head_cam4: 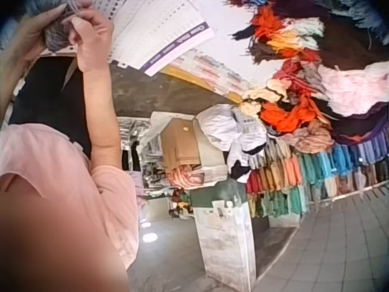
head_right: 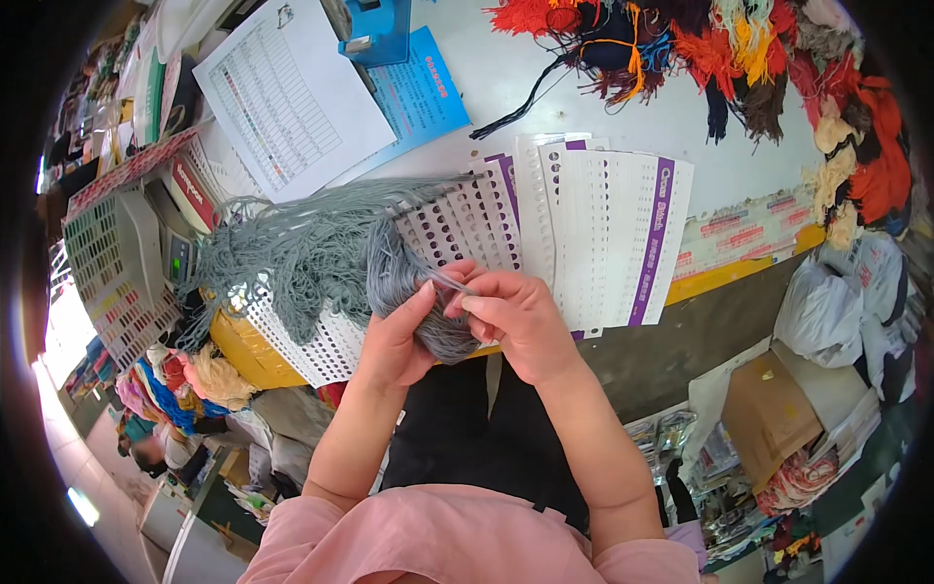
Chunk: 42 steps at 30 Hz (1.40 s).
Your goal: Recorder selects individual strands of colored yarn and threads them through holes on sample cards to create organized reference sets.
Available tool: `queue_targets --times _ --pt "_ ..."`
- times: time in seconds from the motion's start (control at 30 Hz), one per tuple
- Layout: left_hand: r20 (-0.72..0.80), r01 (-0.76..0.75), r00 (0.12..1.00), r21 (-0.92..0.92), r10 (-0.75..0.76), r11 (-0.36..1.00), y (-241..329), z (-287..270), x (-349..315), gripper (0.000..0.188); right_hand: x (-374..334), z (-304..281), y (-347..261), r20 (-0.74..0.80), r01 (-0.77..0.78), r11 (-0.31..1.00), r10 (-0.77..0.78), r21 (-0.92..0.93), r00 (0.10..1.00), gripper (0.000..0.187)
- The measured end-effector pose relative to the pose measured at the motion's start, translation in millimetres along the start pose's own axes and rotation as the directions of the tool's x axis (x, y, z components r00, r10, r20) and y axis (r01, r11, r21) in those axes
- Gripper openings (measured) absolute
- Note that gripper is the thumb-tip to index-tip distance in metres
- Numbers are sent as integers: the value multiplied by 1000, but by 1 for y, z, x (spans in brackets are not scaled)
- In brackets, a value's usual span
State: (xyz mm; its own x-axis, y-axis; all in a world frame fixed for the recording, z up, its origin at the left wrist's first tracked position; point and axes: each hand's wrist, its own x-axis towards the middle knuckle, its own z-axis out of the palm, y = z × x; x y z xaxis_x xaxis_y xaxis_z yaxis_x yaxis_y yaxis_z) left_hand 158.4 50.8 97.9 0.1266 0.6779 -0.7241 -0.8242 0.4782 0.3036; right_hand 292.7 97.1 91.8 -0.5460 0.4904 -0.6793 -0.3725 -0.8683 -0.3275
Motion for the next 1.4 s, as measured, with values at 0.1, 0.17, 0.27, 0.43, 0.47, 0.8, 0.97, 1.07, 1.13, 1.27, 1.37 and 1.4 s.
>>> queue_targets --times 0.1,0.17,0.27,0.43,0.47,0.8,0.97,1.07,1.13,1.27,1.37,1.4 --pt "-68 -3 998 -3 2 1000 1 1 4 23 -3 -10 4 -12 -27 999 27 36 1000 5" --pt "94 -95 989 -159 111 983 1 -18 8 9 -4 -20 0 -41 119 993 -119 -7 992 4" --pt "94 -106 935 -845 341 524 25 -73 1 4 -15 -50 -56 112 181 877 -255 445 960 8" --pt "-531 -613 779 -532 335 584 83 -290 -101 15 -20 -141 -193 -164 692 719 -676 65 718 14" --pt "-866 -636 434 -102 246 765 91 -289 -106 16 -38 -185 -245 -175 787 604 -794 -124 582 11" --pt "-108 25 994 48 -20 999 3 -29 75 22 74 -97 -66 106 383 208 -748 -900 655 7" --pt "-222 -104 951 418 213 902 -14 13 124 18 97 -90 -28 272 366 -97 -842 -926 466 11" --pt "-286 51 938 670 195 741 -8 20 128 18 91 -90 -23 292 379 -86 -797 -921 529 17" --pt "-249 26 948 681 198 732 -13 11 131 15 91 -92 -23 311 380 -104 -786 -919 535 18" --pt "-231 -6 947 681 223 732 -14 2 125 12 95 -106 -36 345 299 -225 -824 -927 449 22" --pt "-225 27 949 752 219 658 -15 -3 126 11 99 -102 -37 337 308 -204 -810 -929 480 22" --pt "-226 27 949 751 218 659 -15 -4 128 11 102 -99 -35 421 358 -263 -762 -896 493 23"
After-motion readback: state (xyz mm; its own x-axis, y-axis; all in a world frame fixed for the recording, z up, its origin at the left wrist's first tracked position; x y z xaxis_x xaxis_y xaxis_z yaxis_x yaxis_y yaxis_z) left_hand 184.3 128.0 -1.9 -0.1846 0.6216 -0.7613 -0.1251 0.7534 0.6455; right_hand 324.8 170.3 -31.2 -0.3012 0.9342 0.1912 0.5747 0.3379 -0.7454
